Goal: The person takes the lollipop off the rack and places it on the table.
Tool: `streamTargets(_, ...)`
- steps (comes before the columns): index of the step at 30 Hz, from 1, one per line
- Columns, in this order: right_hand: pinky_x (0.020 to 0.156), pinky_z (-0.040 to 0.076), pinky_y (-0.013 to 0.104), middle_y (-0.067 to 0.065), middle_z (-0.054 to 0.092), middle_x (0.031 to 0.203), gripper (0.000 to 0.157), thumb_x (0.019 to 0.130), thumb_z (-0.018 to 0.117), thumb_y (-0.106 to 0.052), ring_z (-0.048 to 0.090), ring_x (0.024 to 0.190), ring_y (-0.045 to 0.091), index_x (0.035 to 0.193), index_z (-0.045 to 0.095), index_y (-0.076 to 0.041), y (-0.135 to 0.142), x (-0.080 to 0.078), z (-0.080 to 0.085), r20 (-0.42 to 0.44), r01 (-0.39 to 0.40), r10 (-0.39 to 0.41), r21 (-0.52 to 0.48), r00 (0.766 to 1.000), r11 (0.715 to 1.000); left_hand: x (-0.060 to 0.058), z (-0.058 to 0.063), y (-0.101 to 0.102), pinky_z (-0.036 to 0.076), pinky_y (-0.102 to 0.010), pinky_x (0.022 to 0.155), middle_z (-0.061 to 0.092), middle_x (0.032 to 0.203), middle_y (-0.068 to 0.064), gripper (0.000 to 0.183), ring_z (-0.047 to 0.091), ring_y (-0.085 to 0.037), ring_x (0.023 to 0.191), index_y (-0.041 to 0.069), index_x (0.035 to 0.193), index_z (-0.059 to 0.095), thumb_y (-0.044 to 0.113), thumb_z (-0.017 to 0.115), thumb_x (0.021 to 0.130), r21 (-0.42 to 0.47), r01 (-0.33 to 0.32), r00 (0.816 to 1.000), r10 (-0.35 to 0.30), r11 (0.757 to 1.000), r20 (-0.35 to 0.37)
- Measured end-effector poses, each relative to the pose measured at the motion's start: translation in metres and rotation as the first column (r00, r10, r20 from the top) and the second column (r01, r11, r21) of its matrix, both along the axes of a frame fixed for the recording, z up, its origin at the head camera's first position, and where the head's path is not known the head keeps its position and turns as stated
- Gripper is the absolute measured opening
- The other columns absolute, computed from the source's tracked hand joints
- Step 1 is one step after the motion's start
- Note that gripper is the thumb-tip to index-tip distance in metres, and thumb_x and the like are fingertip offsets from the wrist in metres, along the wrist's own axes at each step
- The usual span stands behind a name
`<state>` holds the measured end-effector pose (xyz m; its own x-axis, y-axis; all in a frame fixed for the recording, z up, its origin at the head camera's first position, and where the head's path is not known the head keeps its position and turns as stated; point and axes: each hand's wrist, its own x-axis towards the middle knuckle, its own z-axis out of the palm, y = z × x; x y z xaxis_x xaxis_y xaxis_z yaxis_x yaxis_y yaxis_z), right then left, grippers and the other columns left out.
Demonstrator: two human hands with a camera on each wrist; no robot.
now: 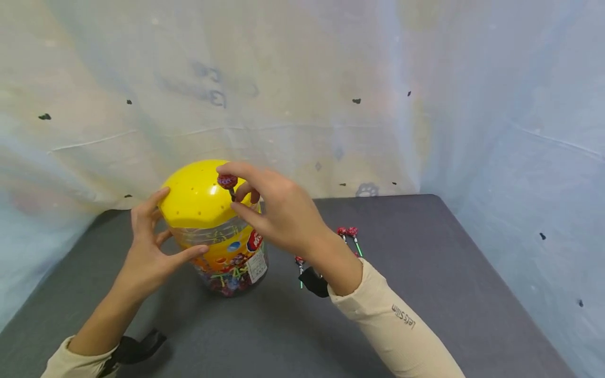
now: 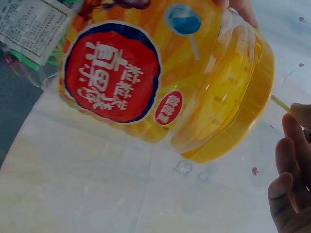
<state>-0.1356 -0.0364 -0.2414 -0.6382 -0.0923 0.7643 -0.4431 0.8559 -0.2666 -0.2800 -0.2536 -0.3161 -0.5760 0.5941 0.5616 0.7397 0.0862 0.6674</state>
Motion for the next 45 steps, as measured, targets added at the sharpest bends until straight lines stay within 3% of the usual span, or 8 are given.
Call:
streamTargets(4, 0.065, 0.045, 0.024, -0.005, 0.073, 0.095, 0.053, 0.086, 0.079, -0.014, 0.06, 0.08, 0.005, 0.134, 0.055, -0.017, 0.009, 0.013, -0.008, 0.043, 0.042, -0.043, 0.005, 0.998, 0.999, 0.0, 0.001, 0.002, 0.042, -0.074, 0.094, 0.011, 0.156, -0.015, 0.111, 0.028, -0.035, 0.139, 0.028, 0.157, 0.019, 0.005, 0.087, 0.073, -0.026, 0.004, 1.0, -0.005, 1.0, -0.007)
streamTargets(14, 0.067, 0.052, 0.025, -0.009, 0.071, 0.093, 0.058, 0.083, 0.082, -0.014, 0.064, 0.082, 0.002, 0.135, 0.058, -0.023, 0.027, 0.051, -0.038, 0.151, 0.13, -0.129, -0.001, 0.98, 0.991, -0.001, -0.001, 0.003, 0.044, -0.074, 0.093, 0.012, 0.154, -0.016, 0.113, 0.03, -0.035, 0.139, 0.029, 0.158, 0.018, 0.004, 0.088, 0.072, -0.043, 0.008, 1.0, -0.008, 0.999, -0.002)
streamTargets(18, 0.065, 0.049, 0.022, -0.011, 0.072, 0.091, 0.06, 0.081, 0.083, -0.012, 0.062, 0.078, 0.0, 0.134, 0.058, -0.023, 0.038, 0.065, -0.057, 0.18, 0.16, -0.149, -0.044, 0.972, 0.986, 0.0, -0.001, 0.003, 0.044, -0.073, 0.093, 0.012, 0.153, -0.017, 0.115, 0.031, -0.035, 0.139, 0.029, 0.158, 0.018, 0.004, 0.089, 0.072, -0.041, 0.012, 1.0, -0.012, 0.999, 0.002)
streamTargets(23, 0.061, 0.044, 0.019, -0.014, 0.071, 0.091, 0.058, 0.082, 0.082, -0.014, 0.06, 0.076, -0.004, 0.134, 0.058, -0.023, 0.049, 0.074, -0.076, 0.248, 0.166, -0.155, -0.025, 0.956, 0.986, 0.0, 0.001, 0.002, 0.045, -0.072, 0.094, 0.014, 0.151, -0.018, 0.116, 0.032, -0.035, 0.139, 0.029, 0.158, 0.017, 0.002, 0.089, 0.07, -0.043, 0.009, 1.0, -0.01, 0.999, -0.004)
streamTargets(32, 0.061, 0.042, 0.018, -0.014, 0.073, 0.088, 0.059, 0.083, 0.08, -0.008, 0.057, 0.07, -0.002, 0.135, 0.056, -0.024, 0.074, 0.083, -0.077, 0.263, 0.216, -0.199, -0.039, 0.944, 0.976, -0.001, -0.004, 0.0, 0.046, -0.071, 0.094, 0.015, 0.151, -0.018, 0.117, 0.033, -0.032, 0.138, 0.027, 0.159, 0.018, -0.002, 0.088, 0.07, -0.028, 0.02, 1.0, -0.021, 0.999, -0.017)
streamTargets(39, 0.064, 0.042, 0.018, -0.016, 0.073, 0.089, 0.057, 0.084, 0.08, -0.012, 0.056, 0.07, -0.004, 0.134, 0.055, -0.027, 0.089, 0.094, -0.076, 0.332, 0.282, -0.264, -0.008, 0.906, 0.959, -0.003, -0.007, -0.002, 0.045, -0.072, 0.094, 0.015, 0.153, -0.017, 0.118, 0.033, -0.032, 0.14, 0.025, 0.159, 0.018, -0.005, 0.088, 0.069, -0.008, 0.031, 0.999, -0.031, 0.999, -0.018)
streamTargets(45, 0.063, 0.045, 0.02, -0.021, 0.069, 0.087, 0.056, 0.085, 0.079, -0.013, 0.055, 0.07, -0.005, 0.133, 0.054, -0.028, 0.114, 0.105, -0.078, 0.419, 0.267, -0.27, 0.067, 0.867, 0.961, -0.004, -0.007, -0.001, 0.045, -0.072, 0.093, 0.015, 0.152, -0.017, 0.119, 0.032, -0.032, 0.141, 0.025, 0.159, 0.017, -0.006, 0.087, 0.068, -0.011, 0.044, 0.999, -0.044, 0.999, -0.021)
